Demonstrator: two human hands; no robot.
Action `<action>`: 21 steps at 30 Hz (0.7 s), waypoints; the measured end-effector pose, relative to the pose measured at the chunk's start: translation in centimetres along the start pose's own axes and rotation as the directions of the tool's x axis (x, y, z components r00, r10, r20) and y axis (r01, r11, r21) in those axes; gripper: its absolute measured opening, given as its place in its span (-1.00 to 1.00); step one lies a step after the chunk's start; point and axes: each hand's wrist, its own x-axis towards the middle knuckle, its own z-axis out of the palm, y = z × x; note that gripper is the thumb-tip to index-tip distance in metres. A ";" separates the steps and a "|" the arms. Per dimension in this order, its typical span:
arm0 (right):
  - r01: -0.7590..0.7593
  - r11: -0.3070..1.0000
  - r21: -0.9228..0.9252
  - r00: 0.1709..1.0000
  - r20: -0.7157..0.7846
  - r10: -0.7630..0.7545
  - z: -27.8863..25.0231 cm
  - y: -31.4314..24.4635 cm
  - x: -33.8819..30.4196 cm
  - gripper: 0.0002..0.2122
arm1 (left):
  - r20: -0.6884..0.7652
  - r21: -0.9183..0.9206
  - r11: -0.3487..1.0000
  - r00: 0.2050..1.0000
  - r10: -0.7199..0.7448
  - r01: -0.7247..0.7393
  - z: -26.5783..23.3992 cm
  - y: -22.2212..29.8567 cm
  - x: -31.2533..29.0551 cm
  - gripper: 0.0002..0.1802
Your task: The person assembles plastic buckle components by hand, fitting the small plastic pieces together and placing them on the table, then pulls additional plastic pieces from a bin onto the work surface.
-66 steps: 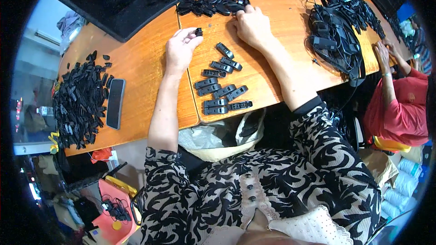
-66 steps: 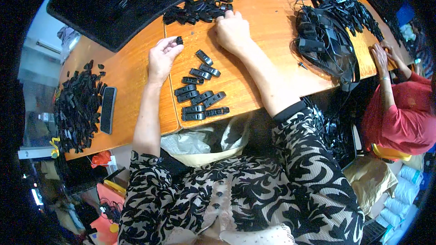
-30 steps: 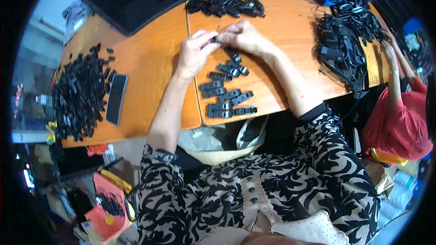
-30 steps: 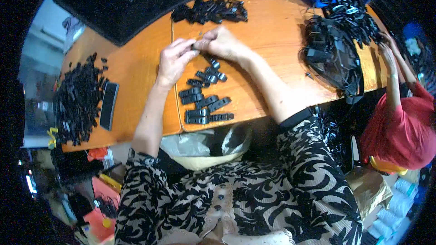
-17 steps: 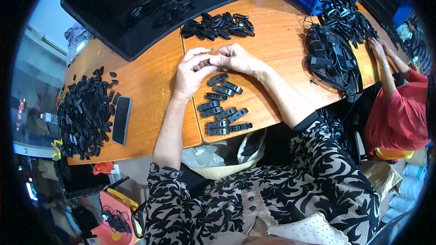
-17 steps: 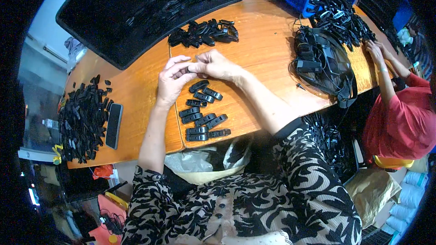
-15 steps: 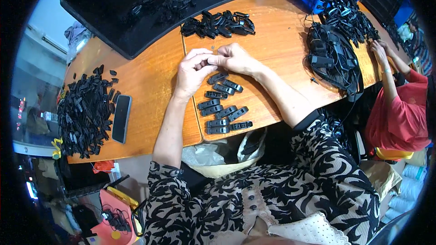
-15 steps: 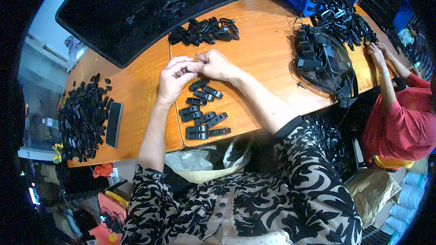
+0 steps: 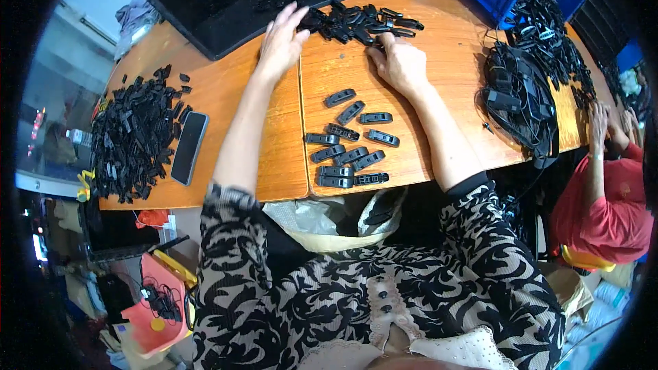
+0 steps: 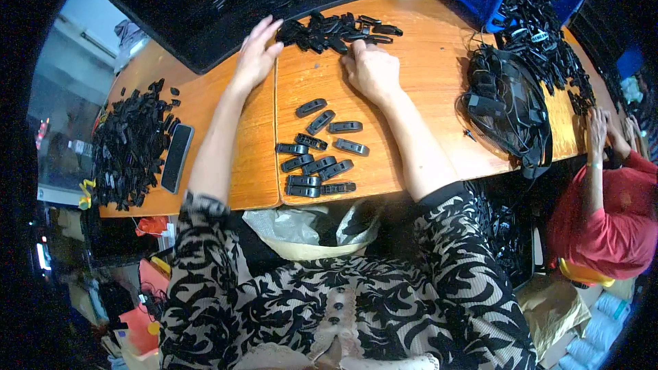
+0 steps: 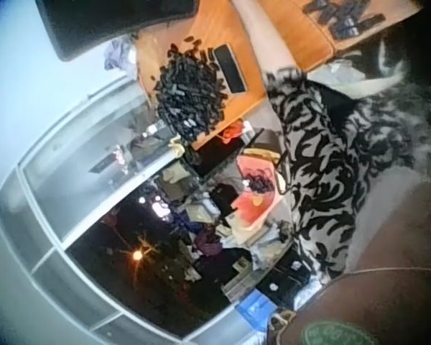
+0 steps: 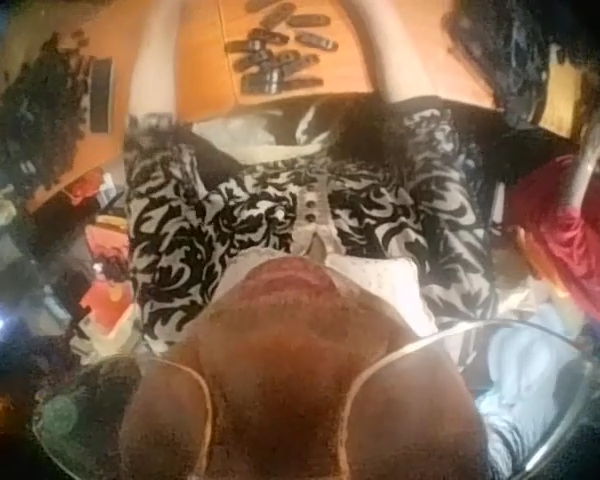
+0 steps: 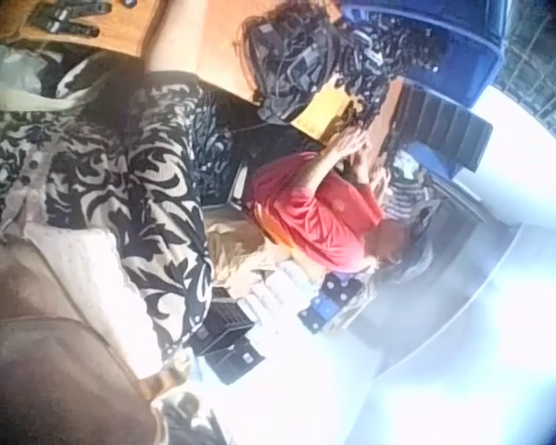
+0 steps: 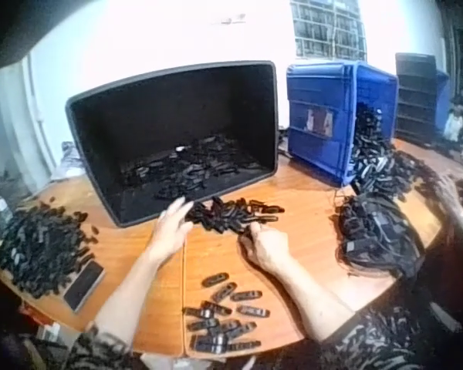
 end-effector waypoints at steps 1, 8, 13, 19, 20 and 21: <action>0.014 1.000 0.011 1.000 0.002 -0.014 -0.4 -1.1 -0.1 -0.68 | -0.077 0.277 0.954 0.987 0.142 -0.116 -0.1 -1.2 0.9 -0.52; 0.016 0.992 0.126 0.995 0.095 -0.028 0.0 0.3 0.2 -0.70 | 0.050 0.105 0.993 0.997 -0.064 0.058 2.8 -0.6 -0.8 -0.51; -0.030 0.979 0.199 0.996 0.088 0.013 0.1 -1.6 0.0 -0.69 | -0.204 0.053 0.998 0.979 -0.028 0.040 1.9 2.0 -4.9 -0.60; 0.064 0.971 0.231 0.997 0.034 -0.074 0.0 -2.2 -0.2 -0.80 | -0.322 0.158 0.987 0.943 0.087 -0.037 0.6 4.1 -6.3 -0.65; 0.013 0.934 0.358 0.999 0.041 -0.030 -0.1 -2.3 -0.2 -0.80 | -0.322 0.154 0.987 0.943 0.086 -0.038 0.7 4.4 -6.3 -0.65; -0.037 0.876 0.481 0.999 0.053 0.013 -0.3 -2.7 -0.1 -0.79 | -0.287 -0.041 0.999 0.958 0.003 -0.015 0.7 4.6 -6.3 -0.63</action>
